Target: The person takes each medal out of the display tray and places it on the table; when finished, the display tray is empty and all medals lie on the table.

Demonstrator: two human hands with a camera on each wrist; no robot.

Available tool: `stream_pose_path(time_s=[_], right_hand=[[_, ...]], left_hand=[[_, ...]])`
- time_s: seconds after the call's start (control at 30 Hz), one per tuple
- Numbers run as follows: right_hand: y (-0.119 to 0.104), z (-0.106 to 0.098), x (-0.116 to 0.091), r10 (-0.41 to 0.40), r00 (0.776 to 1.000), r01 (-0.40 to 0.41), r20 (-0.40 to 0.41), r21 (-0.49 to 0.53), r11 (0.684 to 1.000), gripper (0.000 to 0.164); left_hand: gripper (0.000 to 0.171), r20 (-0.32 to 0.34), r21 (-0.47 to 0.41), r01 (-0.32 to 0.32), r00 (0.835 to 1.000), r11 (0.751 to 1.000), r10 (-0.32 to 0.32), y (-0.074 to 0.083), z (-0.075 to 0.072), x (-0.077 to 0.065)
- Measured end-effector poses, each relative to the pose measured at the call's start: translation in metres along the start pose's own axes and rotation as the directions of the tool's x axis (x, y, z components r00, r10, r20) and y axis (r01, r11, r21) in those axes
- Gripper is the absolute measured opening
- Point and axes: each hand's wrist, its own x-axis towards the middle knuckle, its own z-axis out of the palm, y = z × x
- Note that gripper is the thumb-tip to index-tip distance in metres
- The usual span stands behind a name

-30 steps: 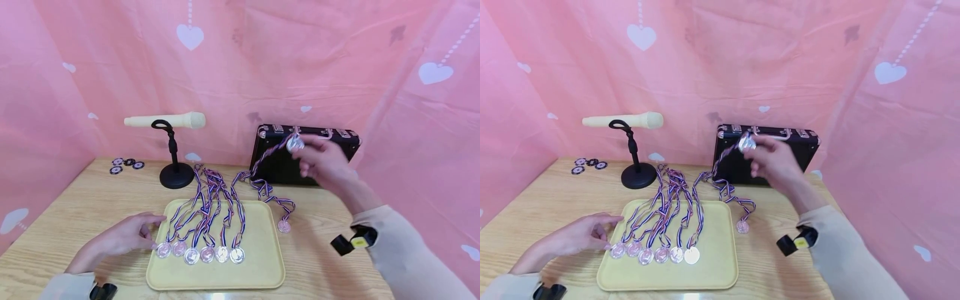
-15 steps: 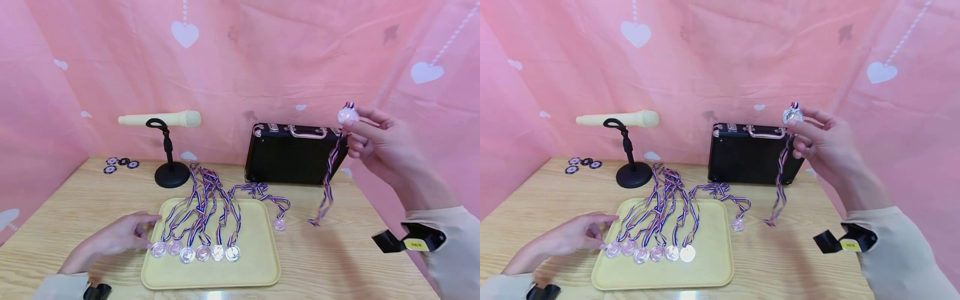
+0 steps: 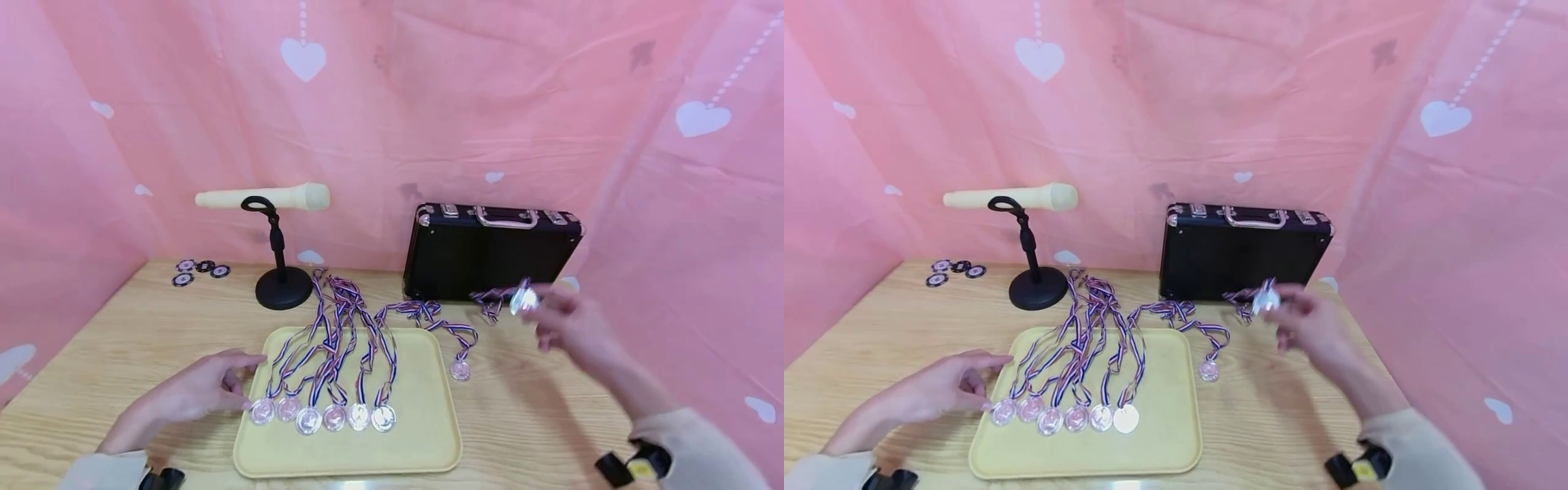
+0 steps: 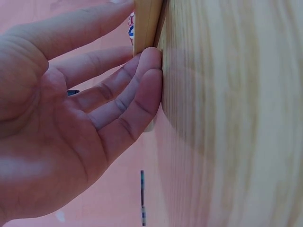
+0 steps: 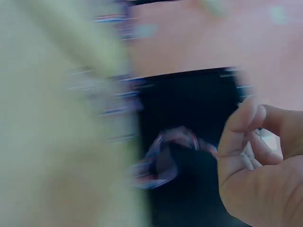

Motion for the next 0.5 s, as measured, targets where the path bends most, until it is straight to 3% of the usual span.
stream_pose_path(time_s=[0.03, 0.13, 0.2, 0.37, 0.5], right_hand=[[0.019, 0.006, 0.003, -0.012, 0.999, 0.007, 0.033, 0.146, 0.989, 0.053], [0.067, 0.029, 0.007, 0.102, 0.989, -0.111, 0.11, 0.085, 0.99, 0.054], [0.083, 0.04, 0.006, 0.141, 0.98, -0.154, 0.141, 0.084, 0.984, 0.048], [0.093, 0.058, 0.01, 0.173, 0.981, -0.177, 0.089, 0.034, 0.984, 0.043], [0.09, 0.062, 0.008, 0.147, 0.989, -0.146, 0.02, -0.039, 0.989, 0.046]], left_hand=[[0.076, 0.001, 0.006, 0.001, 1.0, 1.0, -0.001, 0.001, -0.001, 0.0], [0.077, 0.006, 0.014, 0.005, 1.0, 1.0, -0.005, 0.002, -0.002, 0.001], [0.077, 0.005, 0.015, 0.012, 1.0, 1.0, -0.012, 0.003, -0.002, 0.001], [0.077, -0.008, 0.022, 0.018, 1.0, 1.0, -0.018, 0.002, 0.001, -0.002], [0.077, -0.009, 0.015, 0.024, 1.0, 1.0, -0.023, 0.004, 0.001, -0.002]])
